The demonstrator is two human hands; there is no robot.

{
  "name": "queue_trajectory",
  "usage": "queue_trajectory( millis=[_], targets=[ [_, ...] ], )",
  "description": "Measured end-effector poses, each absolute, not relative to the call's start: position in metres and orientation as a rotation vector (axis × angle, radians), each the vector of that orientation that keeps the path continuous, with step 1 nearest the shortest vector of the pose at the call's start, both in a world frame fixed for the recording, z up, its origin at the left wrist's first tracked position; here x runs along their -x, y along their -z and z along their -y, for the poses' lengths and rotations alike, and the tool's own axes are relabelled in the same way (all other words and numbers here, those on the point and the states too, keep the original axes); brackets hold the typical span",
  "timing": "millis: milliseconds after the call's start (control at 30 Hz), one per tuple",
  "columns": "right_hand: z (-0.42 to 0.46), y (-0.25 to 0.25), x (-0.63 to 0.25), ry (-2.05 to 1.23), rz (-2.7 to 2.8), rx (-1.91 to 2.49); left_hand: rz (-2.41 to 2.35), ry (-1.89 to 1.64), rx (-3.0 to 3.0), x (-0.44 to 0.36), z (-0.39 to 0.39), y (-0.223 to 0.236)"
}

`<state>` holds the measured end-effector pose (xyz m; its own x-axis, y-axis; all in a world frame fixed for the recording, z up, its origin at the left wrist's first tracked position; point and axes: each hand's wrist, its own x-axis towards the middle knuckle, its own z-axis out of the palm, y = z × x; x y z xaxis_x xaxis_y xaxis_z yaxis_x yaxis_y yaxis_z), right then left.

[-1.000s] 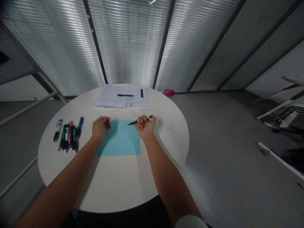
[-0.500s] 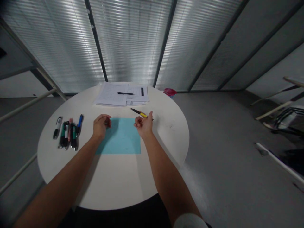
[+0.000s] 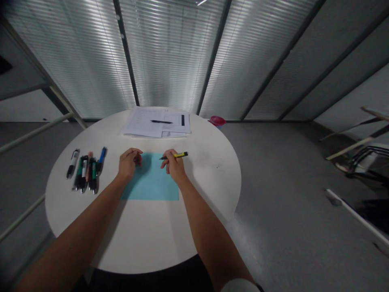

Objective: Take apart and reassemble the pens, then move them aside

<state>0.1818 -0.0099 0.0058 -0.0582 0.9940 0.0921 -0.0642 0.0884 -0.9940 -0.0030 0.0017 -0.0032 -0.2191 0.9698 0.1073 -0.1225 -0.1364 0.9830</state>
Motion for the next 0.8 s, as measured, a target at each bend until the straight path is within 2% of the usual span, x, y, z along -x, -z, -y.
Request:
queue_trajectory(
  millis=[133,300,800],
  targets=[
    [0.016,-0.001,-0.175,-0.991,1.588,1.097,-1.195,-1.516,-1.101,0.004,-0.002,0.004],
    [0.019,0.005,-0.177,-1.071,1.696,1.161,-1.193,-1.52,-1.122,0.003,-0.003,0.006],
    [0.019,0.0,-0.179,-0.854,1.857,1.342,-1.206,-1.496,-1.091,0.002,-0.004,0.005]
  ],
)
